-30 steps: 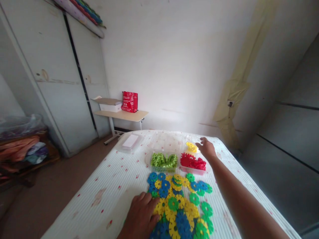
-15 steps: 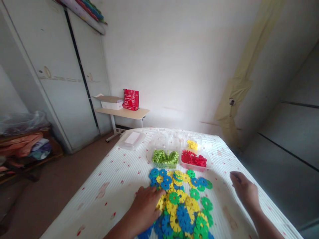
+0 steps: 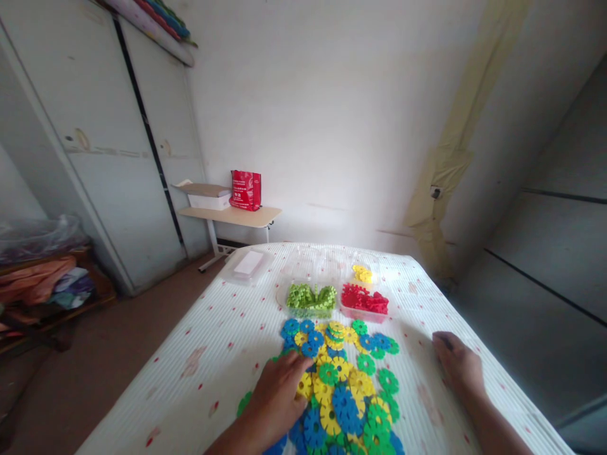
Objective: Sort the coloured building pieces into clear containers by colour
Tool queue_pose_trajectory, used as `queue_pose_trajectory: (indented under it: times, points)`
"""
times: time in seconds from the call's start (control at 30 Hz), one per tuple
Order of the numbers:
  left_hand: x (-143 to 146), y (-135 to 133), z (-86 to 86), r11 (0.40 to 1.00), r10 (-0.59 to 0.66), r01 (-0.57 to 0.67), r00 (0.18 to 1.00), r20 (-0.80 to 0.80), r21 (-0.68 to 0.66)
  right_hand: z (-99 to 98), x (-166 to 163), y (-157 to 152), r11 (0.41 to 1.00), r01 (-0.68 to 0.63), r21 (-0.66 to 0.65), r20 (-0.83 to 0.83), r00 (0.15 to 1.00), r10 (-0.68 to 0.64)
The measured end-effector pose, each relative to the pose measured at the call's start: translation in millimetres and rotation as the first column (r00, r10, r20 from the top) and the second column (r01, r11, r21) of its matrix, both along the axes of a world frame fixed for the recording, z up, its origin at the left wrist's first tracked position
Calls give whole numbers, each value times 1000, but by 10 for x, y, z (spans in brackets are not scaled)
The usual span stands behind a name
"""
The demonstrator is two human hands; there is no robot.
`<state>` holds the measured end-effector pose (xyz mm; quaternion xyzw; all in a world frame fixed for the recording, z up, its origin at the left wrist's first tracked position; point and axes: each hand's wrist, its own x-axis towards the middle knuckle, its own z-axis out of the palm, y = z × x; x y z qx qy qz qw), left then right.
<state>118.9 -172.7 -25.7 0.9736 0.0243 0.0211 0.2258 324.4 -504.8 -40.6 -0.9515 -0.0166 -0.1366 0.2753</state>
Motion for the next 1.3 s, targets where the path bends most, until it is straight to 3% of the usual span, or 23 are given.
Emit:
queue_pose_trajectory:
  times: [0.4, 0.73, 0.9, 0.97, 1.03, 1.13, 1.23, 1.3]
  points:
    - [4, 0, 85, 993, -110, 109, 994, -14, -56, -29, -9, 21, 994, -52, -101, -12, 999, 52]
    - [-1, 33, -25, 998, -43, 44, 999, 23, -44, -20, -17, 42, 988, -41, -151, -64, 997, 32]
    - [54, 142, -35, 981, 26, -18, 999, 39, -195, -20, -18, 47, 987, -45, -153, -70, 997, 35]
    - [100, 199, 24, 928, 96, -85, 995, 11, -362, -6, -32, 59, 988, -56, -145, -74, 996, 46]
    - [175, 238, 124, 824, 129, -141, 990, -61, -549, 13, -50, 73, 988, -61, -142, -74, 996, 51]
    - [393, 221, 340, 705, 66, -154, 986, -152, -692, 31, -69, 89, 989, -48, -140, -67, 997, 39]
    - [761, 110, 581, 709, -53, -56, 990, -133, -703, 21, -66, 89, 991, -51, -126, -69, 997, 42]
    - [1041, 9, 711, 715, -62, -18, 994, -88, -699, 0, -51, 84, 993, -53, -108, -70, 997, 46]
